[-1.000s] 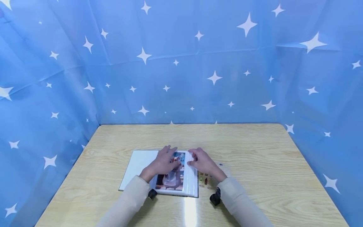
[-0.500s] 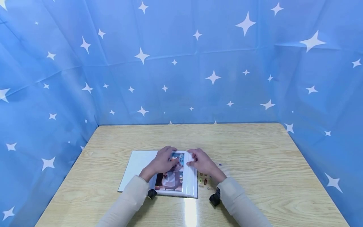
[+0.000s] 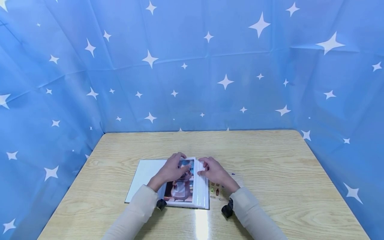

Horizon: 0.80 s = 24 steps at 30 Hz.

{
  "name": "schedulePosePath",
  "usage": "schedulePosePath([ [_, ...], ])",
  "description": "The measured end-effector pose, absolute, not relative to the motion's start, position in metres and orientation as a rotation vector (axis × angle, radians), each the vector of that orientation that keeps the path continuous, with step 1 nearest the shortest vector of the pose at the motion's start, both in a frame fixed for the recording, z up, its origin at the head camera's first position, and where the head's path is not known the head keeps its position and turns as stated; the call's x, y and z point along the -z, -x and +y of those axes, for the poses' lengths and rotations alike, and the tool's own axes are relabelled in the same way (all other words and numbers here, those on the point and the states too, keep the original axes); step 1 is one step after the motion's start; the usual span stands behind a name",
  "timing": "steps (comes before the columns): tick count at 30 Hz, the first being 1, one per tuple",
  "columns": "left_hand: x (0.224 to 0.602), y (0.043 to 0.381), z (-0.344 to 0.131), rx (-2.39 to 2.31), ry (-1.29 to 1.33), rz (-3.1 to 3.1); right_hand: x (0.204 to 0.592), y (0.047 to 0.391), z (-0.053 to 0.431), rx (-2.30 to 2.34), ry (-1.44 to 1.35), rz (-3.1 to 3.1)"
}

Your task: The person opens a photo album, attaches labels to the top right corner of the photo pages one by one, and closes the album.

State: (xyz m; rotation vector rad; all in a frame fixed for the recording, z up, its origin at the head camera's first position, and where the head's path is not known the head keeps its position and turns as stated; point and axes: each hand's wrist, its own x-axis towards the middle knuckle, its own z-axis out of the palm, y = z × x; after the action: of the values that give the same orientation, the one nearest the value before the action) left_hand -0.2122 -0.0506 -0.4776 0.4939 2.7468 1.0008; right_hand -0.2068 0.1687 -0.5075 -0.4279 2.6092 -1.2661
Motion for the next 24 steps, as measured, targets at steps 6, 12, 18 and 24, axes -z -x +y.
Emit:
schedulePosePath([
  [6,0.48,0.2121,-0.0505,-0.941,-0.527,2.776,0.5075,0.2063,0.1688,1.266,0.42,2.618],
  [12,0.4779,0.2103,-0.0502,-0.89,-0.562,2.804,0.5072,0.2054,0.1685,1.265,0.405,2.621],
  [18,0.4768,0.2108,-0.0509,-0.897,-0.562,2.804,0.5061,0.2051,0.1676,1.264,0.38,2.622],
  [24,0.476,0.212,-0.0502,-0.955,-0.497,2.781,0.5048,0.2052,0.1677,1.263,0.392,2.618],
])
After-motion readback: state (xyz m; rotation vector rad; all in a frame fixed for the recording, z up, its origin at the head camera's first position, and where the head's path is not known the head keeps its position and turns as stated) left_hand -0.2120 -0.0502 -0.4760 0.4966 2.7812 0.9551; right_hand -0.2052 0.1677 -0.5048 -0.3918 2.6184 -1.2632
